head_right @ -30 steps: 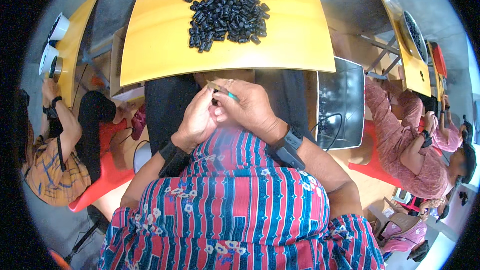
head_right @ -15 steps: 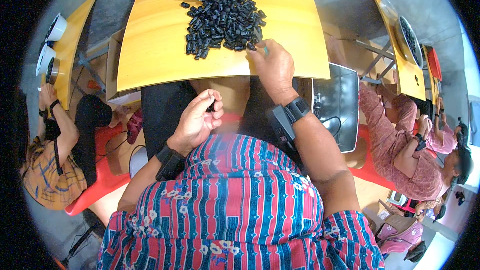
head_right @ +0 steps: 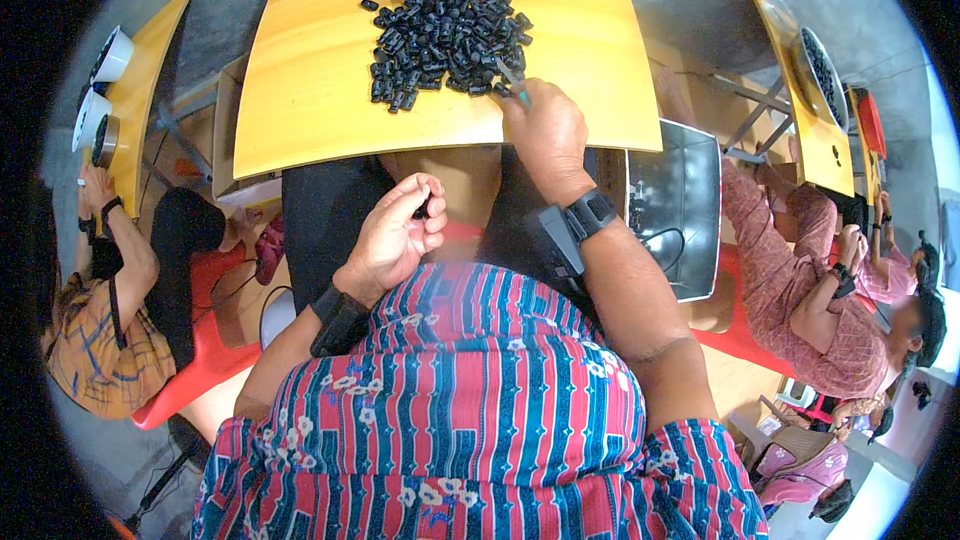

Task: Manually trimming or finishing small black rubber/plastic components using a small blade or tool.

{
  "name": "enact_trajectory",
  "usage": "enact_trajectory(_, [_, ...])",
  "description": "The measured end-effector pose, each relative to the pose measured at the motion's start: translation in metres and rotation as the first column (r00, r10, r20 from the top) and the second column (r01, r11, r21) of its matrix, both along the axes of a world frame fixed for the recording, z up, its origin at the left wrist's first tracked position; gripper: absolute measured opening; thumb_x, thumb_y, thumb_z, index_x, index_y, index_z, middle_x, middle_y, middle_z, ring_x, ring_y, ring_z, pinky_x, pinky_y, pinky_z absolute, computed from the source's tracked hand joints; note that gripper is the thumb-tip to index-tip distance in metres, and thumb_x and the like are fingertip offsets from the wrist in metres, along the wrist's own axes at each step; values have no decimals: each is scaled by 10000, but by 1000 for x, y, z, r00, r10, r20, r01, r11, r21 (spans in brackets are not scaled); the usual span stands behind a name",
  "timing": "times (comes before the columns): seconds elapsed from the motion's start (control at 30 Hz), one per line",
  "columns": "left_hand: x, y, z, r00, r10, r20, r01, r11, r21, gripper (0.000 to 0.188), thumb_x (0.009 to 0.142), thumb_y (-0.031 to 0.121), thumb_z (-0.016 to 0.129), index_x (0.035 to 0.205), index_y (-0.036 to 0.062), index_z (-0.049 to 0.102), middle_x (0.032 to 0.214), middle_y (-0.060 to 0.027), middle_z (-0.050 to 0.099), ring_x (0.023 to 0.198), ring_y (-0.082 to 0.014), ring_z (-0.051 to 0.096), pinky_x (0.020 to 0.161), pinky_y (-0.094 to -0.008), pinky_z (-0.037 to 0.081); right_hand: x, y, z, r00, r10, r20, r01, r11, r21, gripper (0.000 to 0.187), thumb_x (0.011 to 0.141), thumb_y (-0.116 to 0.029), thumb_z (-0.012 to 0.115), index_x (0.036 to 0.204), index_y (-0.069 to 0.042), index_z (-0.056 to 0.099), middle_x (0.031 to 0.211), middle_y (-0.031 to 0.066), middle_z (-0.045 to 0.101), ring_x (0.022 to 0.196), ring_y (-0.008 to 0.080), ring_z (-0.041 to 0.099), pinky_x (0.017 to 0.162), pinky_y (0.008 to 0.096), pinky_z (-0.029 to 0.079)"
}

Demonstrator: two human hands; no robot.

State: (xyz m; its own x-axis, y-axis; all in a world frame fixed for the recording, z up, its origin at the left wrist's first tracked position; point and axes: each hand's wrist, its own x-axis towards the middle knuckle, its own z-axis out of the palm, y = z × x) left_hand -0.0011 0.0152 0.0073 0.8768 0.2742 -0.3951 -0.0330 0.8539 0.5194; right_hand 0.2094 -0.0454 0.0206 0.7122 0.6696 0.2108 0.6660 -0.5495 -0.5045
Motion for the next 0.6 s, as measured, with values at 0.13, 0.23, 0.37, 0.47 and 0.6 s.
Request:
enact_trajectory(0.13, [0, -1, -1, 1000, 18, -9, -17, 1000, 17, 107, 978, 197, 445, 957, 110, 504, 792, 27, 458, 671, -76, 437, 583, -209, 366, -2, -8, -5, 985, 113, 133, -109, 993, -36, 179, 835, -203, 634, 924, -49, 617, 829, 170, 647, 770, 347, 633, 670, 419, 500])
enact_trajectory(0.23, [2, -2, -1, 999, 33, -16, -33, 999, 37, 102, 978, 186, 444, 959, 107, 505, 797, 25, 453, 674, -75, 432, 582, -207, 362, -5, -15, -4, 975, 149, 163, -129, 984, -124, 136, 856, -161, 596, 935, -57, 556, 824, 172, 638, 770, 352, 631, 657, 434, 496])
enact_trajectory(0.37, [3, -2, -3, 999, 25, -33, -23, 998, 62, 106, 984, 173, 437, 969, 97, 510, 780, 33, 438, 652, -66, 397, 567, -200, 347, -2, -17, -9, 965, 182, 187, -164, 981, -108, 124, 859, -139, 581, 933, -58, 525, 808, 180, 634, 759, 356, 631, 655, 439, 497])
enact_trajectory(0.47, [3, -1, 0, 999, 9, -38, -5, 995, 97, 137, 993, 201, 437, 980, 89, 517, 750, 47, 414, 630, -55, 362, 550, -191, 328, -1, -16, -9, 961, 192, 200, -164, 975, -147, 121, 857, -126, 576, 936, -51, 523, 808, 192, 632, 741, 366, 630, 659, 448, 498])
enact_trajectory(0.6, [1, -2, -1, 1000, 11, -18, -8, 992, 124, 183, 998, 232, 438, 1029, 79, 533, 726, 58, 383, 615, -47, 342, 538, -183, 314, -1, -15, -7, 973, 178, 150, -161, 980, -117, 104, 869, -115, 559, 940, -45, 529, 794, 207, 628, 724, 379, 627, 656, 453, 495])
